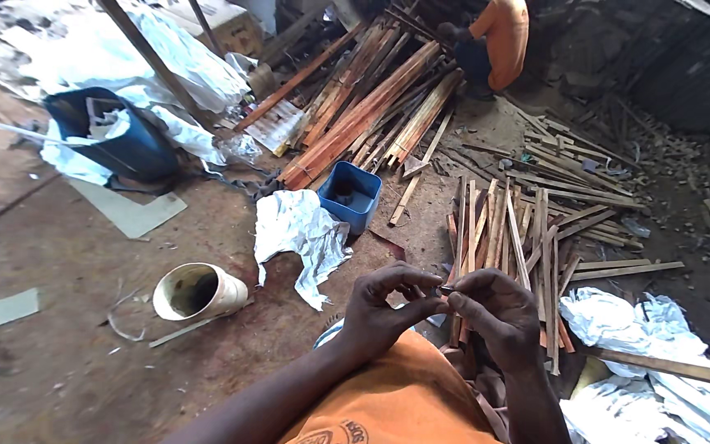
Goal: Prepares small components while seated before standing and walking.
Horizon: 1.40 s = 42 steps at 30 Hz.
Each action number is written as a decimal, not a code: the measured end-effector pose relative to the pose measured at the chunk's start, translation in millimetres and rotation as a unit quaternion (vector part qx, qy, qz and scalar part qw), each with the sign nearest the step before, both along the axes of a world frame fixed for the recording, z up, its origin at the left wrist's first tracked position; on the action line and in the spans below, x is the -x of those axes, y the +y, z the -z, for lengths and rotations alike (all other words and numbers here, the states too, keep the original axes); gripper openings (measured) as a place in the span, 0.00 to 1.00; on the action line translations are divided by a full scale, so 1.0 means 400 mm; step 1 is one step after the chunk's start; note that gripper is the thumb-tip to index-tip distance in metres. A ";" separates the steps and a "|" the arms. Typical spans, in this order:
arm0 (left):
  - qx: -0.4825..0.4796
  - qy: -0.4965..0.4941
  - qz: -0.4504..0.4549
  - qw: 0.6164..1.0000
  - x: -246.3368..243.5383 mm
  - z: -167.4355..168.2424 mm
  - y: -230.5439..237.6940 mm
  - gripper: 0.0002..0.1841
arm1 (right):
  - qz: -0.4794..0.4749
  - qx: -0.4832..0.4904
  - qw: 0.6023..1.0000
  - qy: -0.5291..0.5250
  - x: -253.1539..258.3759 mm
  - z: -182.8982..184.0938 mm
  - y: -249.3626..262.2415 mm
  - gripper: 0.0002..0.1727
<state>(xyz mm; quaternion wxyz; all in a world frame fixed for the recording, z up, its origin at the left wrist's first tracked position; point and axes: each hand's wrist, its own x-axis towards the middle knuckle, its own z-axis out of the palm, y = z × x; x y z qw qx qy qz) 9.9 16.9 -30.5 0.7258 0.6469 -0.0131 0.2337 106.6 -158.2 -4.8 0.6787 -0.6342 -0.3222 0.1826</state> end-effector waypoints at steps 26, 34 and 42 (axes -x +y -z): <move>0.009 -0.001 0.012 1.000 -0.007 0.015 0.006 0.11 | -0.012 0.006 1.000 -0.009 -0.005 0.000 0.003 0.12; 0.004 0.008 0.010 1.000 -0.004 0.014 0.007 0.11 | -0.001 0.017 1.000 -0.015 -0.013 0.008 -0.007 0.10; -0.009 0.012 0.012 1.000 -0.002 0.007 0.005 0.10 | 0.001 0.021 1.000 -0.017 -0.014 0.009 -0.005 0.10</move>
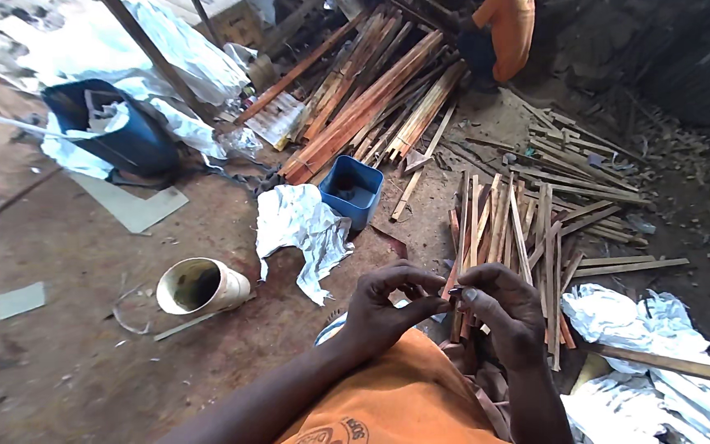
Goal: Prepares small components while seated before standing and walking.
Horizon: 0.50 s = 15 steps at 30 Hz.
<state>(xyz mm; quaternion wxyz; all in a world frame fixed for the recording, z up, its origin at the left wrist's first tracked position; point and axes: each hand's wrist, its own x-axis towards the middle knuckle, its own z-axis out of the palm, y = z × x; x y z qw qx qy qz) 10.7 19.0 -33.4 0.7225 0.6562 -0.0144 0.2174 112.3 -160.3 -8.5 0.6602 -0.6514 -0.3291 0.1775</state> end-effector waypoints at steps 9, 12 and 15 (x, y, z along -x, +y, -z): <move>0.013 -0.001 0.011 1.000 -0.007 0.012 0.006 0.11 | -0.004 0.001 1.000 0.013 -0.002 0.001 0.006 0.09; 0.009 0.003 0.004 1.000 -0.005 0.008 0.006 0.11 | -0.004 0.000 1.000 0.016 -0.001 0.000 0.009 0.08; 0.020 -0.001 0.002 1.000 -0.008 0.015 0.009 0.11 | -0.009 -0.006 1.000 0.016 -0.003 0.000 0.014 0.08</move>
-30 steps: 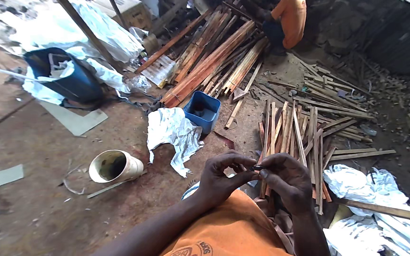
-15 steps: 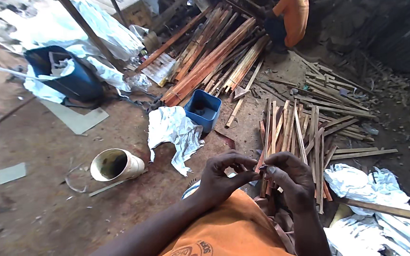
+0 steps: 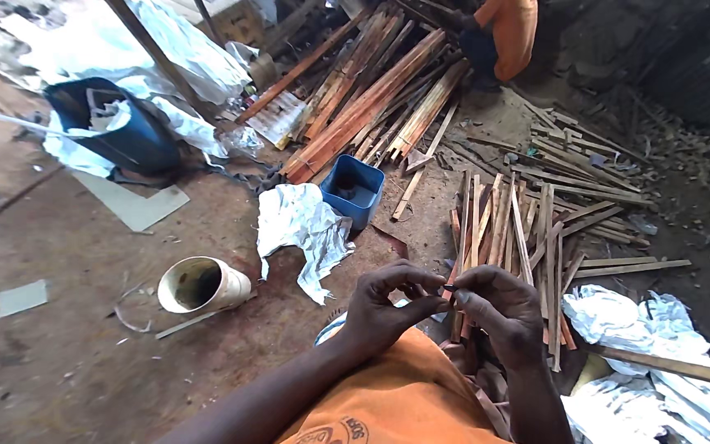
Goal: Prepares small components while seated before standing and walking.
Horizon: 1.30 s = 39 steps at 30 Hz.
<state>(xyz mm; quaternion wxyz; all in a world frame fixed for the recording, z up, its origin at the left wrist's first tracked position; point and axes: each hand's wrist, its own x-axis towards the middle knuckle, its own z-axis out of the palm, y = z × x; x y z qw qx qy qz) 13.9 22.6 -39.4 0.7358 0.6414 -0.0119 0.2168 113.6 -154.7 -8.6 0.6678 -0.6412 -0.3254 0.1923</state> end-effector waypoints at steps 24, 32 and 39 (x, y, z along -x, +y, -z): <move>0.009 0.012 -0.021 1.000 0.010 0.012 0.079 0.11 | -0.025 0.031 0.999 -0.002 0.002 -0.008 0.089 0.16; 0.018 0.014 -0.017 1.000 0.007 0.018 0.160 0.10 | -0.012 0.047 0.999 -0.023 0.002 -0.025 0.171 0.13; 0.031 0.000 0.011 0.999 -0.012 0.038 0.249 0.11 | 0.006 0.047 0.999 -0.019 0.004 -0.024 0.257 0.10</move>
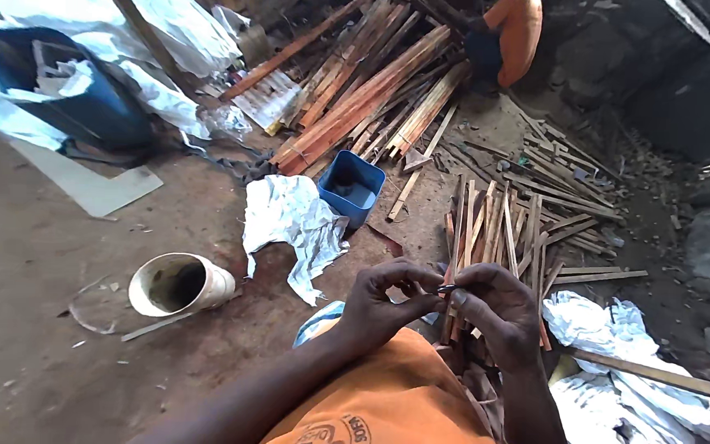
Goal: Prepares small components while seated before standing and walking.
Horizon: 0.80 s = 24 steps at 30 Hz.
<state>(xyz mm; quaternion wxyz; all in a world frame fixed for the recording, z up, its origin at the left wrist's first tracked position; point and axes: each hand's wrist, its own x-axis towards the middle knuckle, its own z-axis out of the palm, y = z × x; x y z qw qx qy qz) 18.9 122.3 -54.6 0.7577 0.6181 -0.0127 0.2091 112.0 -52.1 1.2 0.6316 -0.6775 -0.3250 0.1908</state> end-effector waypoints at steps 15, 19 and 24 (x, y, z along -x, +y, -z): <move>0.045 0.009 0.032 0.998 -0.021 0.044 0.189 0.11 | 0.101 0.073 0.988 0.092 0.004 0.055 0.168 0.15; 0.045 0.027 0.003 0.999 -0.046 0.048 0.229 0.12 | 0.036 0.109 0.982 0.151 -0.035 0.068 0.222 0.18; 0.003 0.057 -0.078 0.995 -0.088 0.062 0.274 0.12 | -0.113 0.045 0.952 0.279 -0.139 0.112 0.312 0.19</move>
